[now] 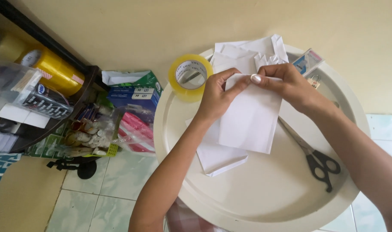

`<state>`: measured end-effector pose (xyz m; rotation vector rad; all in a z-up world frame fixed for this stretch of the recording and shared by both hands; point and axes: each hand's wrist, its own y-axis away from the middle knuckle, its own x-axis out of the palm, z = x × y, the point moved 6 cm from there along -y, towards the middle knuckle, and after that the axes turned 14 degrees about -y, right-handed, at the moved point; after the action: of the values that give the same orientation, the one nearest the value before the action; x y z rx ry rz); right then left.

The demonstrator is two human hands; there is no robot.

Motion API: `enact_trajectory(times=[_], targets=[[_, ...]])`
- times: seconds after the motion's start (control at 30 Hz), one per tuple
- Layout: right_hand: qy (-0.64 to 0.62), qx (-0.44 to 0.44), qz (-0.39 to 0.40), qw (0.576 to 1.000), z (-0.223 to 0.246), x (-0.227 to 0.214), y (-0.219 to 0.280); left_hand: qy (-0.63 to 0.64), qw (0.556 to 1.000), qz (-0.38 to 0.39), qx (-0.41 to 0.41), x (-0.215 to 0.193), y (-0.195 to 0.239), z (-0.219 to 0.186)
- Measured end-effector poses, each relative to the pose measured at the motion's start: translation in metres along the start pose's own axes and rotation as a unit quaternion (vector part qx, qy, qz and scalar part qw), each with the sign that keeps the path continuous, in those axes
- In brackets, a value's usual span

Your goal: Manually folding paper and using adhesive tape to construct small envelopes.

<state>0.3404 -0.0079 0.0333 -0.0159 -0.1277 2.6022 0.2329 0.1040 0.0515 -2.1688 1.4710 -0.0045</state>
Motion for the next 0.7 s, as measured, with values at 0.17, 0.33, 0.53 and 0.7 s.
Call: enact_trajectory(times=[0.17, 0.33, 0.53, 0.7], targets=[[-0.106, 0.007, -0.004, 0.994, -0.022, -0.005, -0.009, 0.063, 0.998, -0.002, -0.005, 0.007, -0.004, 0.024], [-0.157, 0.052, 0.031, 0.986, -0.019, -0.018, -0.005, 0.038, 0.999, -0.020, -0.003, -0.008, -0.008, 0.026], [-0.105, 0.018, -0.002, 0.994, -0.019, -0.032, -0.004, -0.026, 0.999, -0.016, -0.012, -0.020, -0.002, 0.007], [0.030, -0.200, 0.083, 0.976, 0.021, -0.019, 0.008, -0.219, 0.968, -0.015, 0.125, -0.026, 0.013, -0.040]])
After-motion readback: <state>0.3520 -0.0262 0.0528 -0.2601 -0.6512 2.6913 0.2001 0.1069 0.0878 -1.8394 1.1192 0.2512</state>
